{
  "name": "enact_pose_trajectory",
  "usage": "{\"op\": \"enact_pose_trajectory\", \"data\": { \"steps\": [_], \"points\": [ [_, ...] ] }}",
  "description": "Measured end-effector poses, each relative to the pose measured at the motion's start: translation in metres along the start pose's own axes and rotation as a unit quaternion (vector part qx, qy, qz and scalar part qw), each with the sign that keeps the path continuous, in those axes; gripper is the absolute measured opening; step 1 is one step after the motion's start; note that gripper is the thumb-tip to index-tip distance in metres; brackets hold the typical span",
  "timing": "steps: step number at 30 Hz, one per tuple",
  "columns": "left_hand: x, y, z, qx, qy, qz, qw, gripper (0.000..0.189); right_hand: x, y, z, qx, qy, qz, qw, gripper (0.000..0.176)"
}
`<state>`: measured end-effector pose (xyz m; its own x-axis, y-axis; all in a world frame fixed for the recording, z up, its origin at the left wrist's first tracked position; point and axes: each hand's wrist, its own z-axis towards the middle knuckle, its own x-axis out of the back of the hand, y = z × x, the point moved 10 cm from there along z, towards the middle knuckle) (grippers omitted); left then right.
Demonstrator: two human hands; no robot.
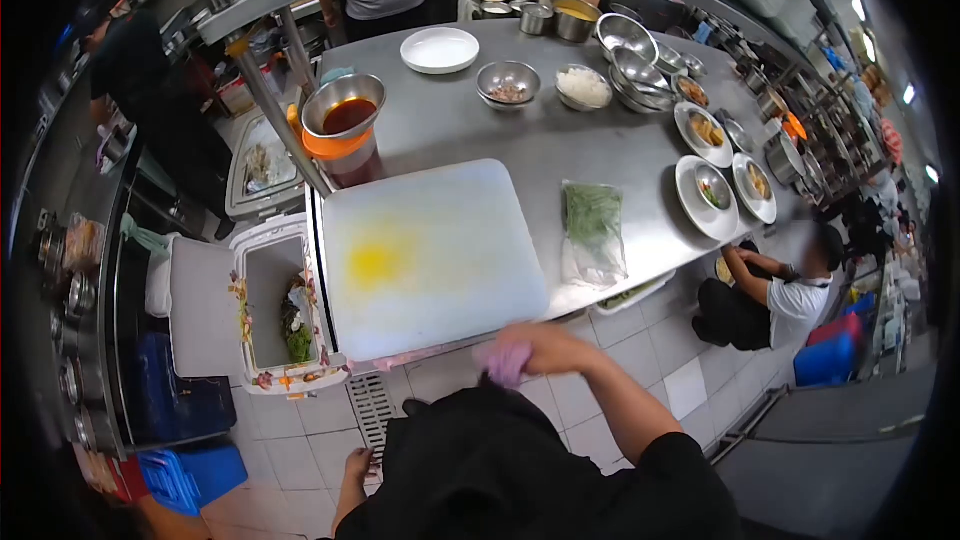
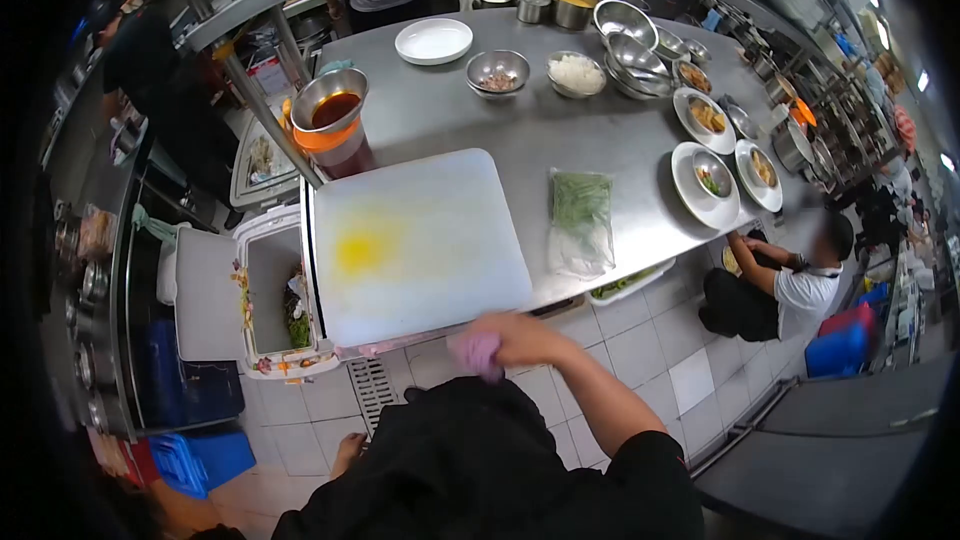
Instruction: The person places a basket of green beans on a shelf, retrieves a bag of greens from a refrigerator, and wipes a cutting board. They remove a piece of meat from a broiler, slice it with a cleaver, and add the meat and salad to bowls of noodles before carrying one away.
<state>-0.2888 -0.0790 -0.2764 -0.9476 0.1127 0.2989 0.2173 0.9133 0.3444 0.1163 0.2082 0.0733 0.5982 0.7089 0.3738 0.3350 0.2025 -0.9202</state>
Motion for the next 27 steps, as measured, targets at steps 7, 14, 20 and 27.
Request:
{"op": "enact_pose_trajectory", "data": {
  "steps": [7, 14, 20, 27],
  "points": [
    [0.011, 0.005, 0.018, -0.025, 0.028, -0.092, 0.995, 0.033, 0.195, 0.051, 0.084, 0.013, 0.401, 0.102, 0.910, 0.049],
    [0.029, -0.055, -0.012, -0.015, 0.060, -0.045, 0.997, 0.038, -0.062, 0.008, 0.208, 0.066, 0.303, -0.216, 0.926, 0.015],
    [0.070, -0.075, -0.004, -0.003, 0.050, -0.015, 0.999, 0.039, -0.250, -0.166, 0.276, 0.367, -0.133, -0.016, 0.921, 0.046],
    [0.138, -0.063, 0.054, 0.009, 0.068, -0.207, 0.976, 0.035, -0.067, -0.077, 0.444, 0.102, 0.213, -0.409, 0.881, 0.016]
  ]
}}
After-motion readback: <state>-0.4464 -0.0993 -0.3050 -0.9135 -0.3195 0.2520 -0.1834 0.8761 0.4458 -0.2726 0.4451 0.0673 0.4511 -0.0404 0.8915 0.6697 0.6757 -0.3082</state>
